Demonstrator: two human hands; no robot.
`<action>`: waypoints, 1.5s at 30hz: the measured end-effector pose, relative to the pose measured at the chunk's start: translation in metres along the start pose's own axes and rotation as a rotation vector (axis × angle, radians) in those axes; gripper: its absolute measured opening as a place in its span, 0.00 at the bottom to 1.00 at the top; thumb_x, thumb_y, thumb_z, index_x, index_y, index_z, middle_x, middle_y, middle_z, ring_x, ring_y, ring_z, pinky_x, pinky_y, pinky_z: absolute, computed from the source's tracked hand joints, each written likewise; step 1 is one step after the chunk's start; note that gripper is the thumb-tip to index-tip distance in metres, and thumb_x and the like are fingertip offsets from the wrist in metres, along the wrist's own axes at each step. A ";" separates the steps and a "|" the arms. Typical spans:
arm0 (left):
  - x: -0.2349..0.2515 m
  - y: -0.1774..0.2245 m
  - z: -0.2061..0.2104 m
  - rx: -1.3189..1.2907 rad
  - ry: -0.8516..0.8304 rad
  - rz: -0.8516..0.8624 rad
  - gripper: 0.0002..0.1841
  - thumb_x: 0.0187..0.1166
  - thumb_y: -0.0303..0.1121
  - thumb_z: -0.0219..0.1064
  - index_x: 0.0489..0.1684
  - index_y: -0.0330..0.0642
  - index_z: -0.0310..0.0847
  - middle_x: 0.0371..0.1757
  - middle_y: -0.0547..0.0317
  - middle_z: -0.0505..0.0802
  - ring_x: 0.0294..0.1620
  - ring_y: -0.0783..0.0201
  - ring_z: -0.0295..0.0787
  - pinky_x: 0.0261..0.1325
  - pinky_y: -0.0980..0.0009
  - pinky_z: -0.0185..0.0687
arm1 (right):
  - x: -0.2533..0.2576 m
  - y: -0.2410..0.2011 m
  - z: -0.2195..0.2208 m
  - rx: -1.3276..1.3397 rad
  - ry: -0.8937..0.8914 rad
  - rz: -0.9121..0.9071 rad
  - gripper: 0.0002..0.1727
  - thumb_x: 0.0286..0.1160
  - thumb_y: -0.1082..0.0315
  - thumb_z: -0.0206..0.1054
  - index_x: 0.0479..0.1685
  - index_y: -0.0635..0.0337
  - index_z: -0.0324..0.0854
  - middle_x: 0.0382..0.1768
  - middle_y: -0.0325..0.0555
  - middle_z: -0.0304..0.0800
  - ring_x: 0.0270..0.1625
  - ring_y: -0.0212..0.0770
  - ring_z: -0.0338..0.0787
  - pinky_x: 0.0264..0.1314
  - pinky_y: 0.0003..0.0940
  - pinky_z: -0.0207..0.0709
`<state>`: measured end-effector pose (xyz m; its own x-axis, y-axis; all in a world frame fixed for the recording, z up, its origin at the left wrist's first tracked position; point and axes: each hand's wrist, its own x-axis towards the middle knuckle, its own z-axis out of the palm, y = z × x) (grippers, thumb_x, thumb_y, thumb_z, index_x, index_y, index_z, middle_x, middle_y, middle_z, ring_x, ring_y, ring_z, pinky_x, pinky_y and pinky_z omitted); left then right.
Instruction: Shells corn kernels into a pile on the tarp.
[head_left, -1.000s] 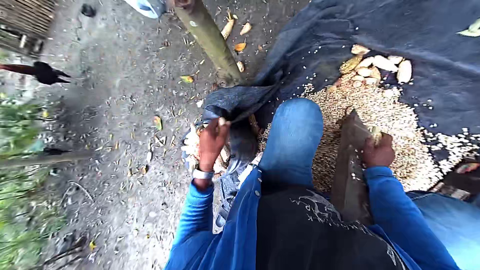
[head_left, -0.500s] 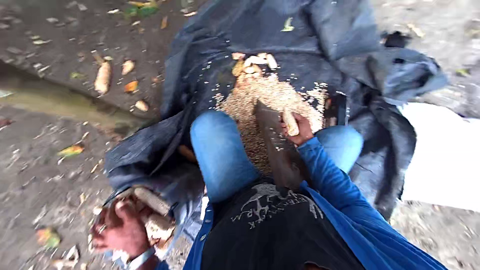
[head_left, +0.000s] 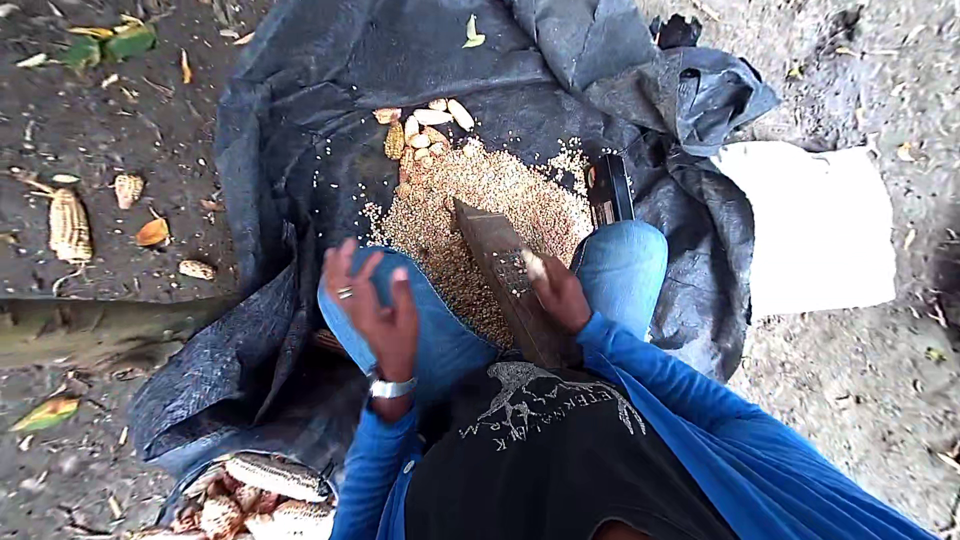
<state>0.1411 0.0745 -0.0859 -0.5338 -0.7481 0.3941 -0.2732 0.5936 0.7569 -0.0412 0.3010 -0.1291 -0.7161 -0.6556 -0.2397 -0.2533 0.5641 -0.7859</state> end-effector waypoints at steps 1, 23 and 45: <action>0.000 0.000 0.019 -0.002 -0.027 0.020 0.22 0.86 0.44 0.60 0.64 0.35 0.84 0.86 0.40 0.72 0.93 0.42 0.52 0.93 0.42 0.41 | -0.003 0.006 0.010 -0.180 0.033 -0.105 0.28 0.83 0.57 0.63 0.70 0.74 0.78 0.58 0.68 0.87 0.59 0.62 0.91 0.65 0.58 0.84; 0.017 0.020 0.130 0.089 -0.712 -0.001 0.27 0.82 0.42 0.70 0.77 0.38 0.77 0.67 0.40 0.89 0.67 0.45 0.88 0.71 0.43 0.81 | 0.108 -0.027 -0.034 0.740 -0.405 0.230 0.41 0.94 0.40 0.31 0.63 0.68 0.81 0.49 0.59 0.90 0.39 0.48 0.91 0.41 0.47 0.87; -0.040 0.018 0.150 -0.645 -0.427 -0.370 0.22 0.76 0.25 0.64 0.68 0.25 0.69 0.48 0.51 0.88 0.42 0.67 0.90 0.47 0.69 0.91 | 0.083 -0.005 0.017 0.575 -0.316 -0.203 0.18 0.89 0.61 0.60 0.69 0.62 0.77 0.51 0.59 0.90 0.49 0.51 0.92 0.56 0.54 0.85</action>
<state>0.0374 0.1593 -0.1665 -0.7912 -0.6077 -0.0688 -0.0496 -0.0483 0.9976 -0.0886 0.2351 -0.1553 -0.4442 -0.8847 -0.1416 0.0855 0.1155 -0.9896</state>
